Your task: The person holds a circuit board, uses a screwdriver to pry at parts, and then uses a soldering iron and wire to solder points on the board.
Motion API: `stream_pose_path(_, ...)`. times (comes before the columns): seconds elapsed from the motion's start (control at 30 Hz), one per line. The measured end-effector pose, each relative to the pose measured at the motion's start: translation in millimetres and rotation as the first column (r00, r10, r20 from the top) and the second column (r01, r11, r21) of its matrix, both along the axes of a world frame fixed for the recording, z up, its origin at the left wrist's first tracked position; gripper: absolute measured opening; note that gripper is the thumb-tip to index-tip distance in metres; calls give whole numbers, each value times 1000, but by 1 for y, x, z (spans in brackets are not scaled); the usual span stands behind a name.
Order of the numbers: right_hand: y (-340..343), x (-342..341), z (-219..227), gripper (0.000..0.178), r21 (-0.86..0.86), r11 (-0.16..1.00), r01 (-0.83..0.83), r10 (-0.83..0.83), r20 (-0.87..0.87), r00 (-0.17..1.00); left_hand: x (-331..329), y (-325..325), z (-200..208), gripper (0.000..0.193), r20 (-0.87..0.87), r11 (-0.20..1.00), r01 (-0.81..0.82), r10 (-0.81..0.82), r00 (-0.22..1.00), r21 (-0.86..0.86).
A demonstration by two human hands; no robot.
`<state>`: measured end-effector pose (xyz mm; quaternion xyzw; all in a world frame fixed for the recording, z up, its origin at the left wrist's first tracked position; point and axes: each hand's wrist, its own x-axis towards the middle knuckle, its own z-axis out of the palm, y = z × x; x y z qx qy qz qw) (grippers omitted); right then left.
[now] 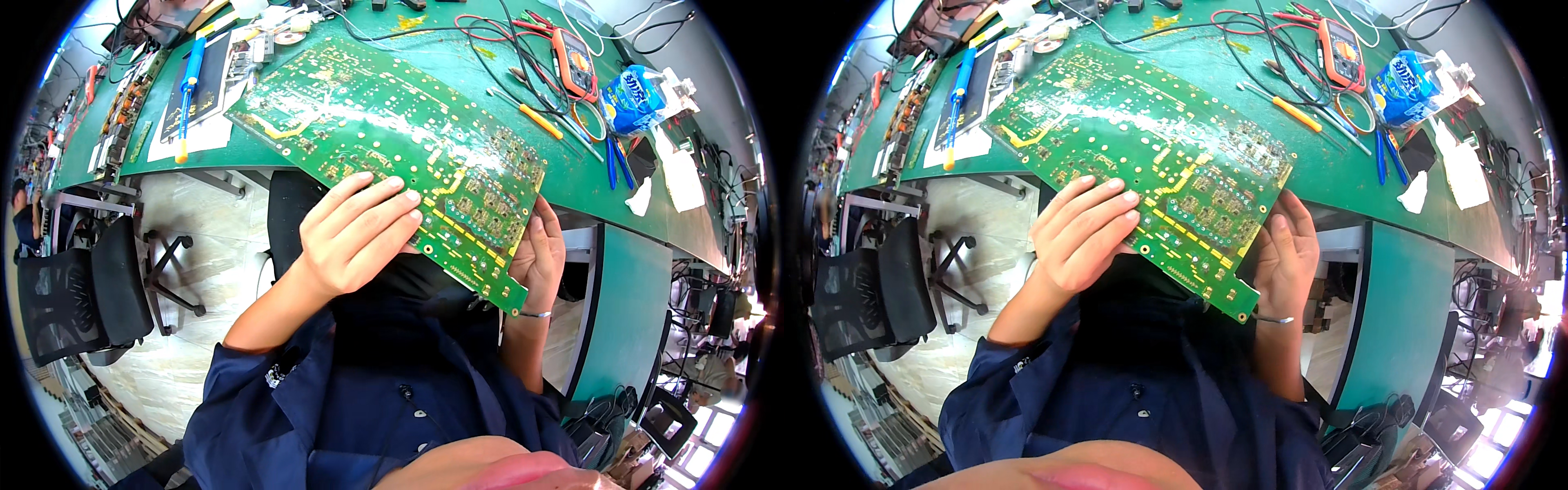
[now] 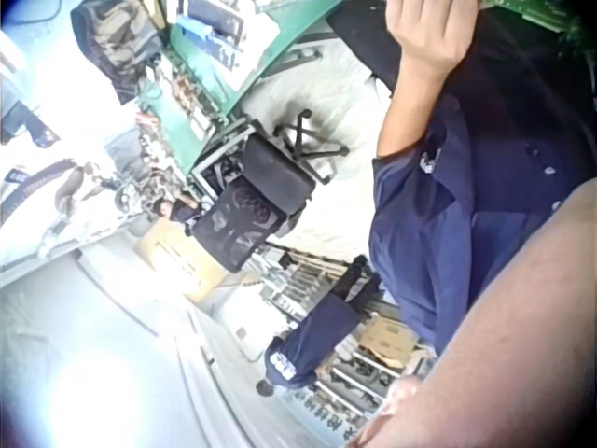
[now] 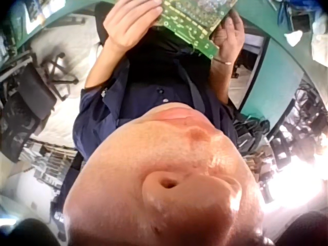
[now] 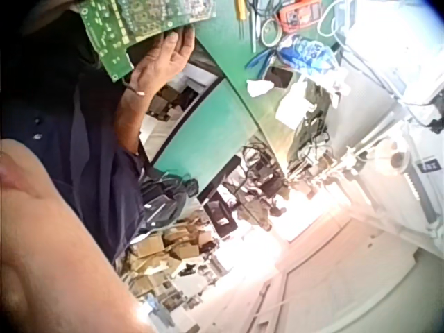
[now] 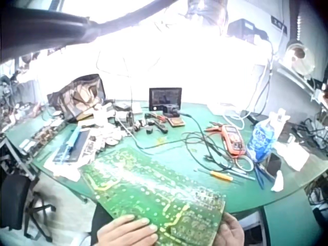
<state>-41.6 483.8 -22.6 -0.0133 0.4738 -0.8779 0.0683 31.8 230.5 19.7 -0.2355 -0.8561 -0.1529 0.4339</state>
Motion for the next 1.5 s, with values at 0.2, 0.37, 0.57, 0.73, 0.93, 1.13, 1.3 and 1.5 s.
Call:
stream_pose_path(0.2, 8, -6, -6, 55, -140, 982, -126, 133, 44, 990, 0, 1, -4, 24, -30, 1000, -1, 1, 1000, 22)
stream_pose_path(0.37, 21, -12, -8, 57, -325, 923, -204, 233, 53, 971, -7, 7, -17, 25, -39, 998, -1, 3, 999, 57)
stream_pose_path(0.57, 50, -21, 6, 35, 222, 973, 67, -34, -150, 988, -18, 12, -25, 27, -60, 994, -42, 48, 997, 106)
stream_pose_path(0.73, 62, -37, 60, 31, 417, 806, 420, -176, -508, 843, -44, 33, -32, 32, 12, 975, -81, 80, 997, 205)
stream_pose_path(0.93, -18, -81, 124, 42, 452, 889, 71, 148, -431, 890, -62, 40, -33, 32, 58, 948, -99, 85, 995, 304)
stream_pose_path(1.13, -128, -223, 117, 60, 382, 847, -371, 396, 13, 918, -53, 27, -19, 33, 136, 948, 12, -59, 989, 318)
stream_pose_path(1.3, -156, -344, 82, 63, 272, 852, -448, 417, 169, 893, -20, -9, 5, 35, 201, 939, 70, -144, 969, 338)
stream_pose_path(1.5, -186, -391, 61, 59, 368, 873, -321, 347, -4, 938, 29, -84, 19, 32, 315, 930, -184, 79, 946, 317)
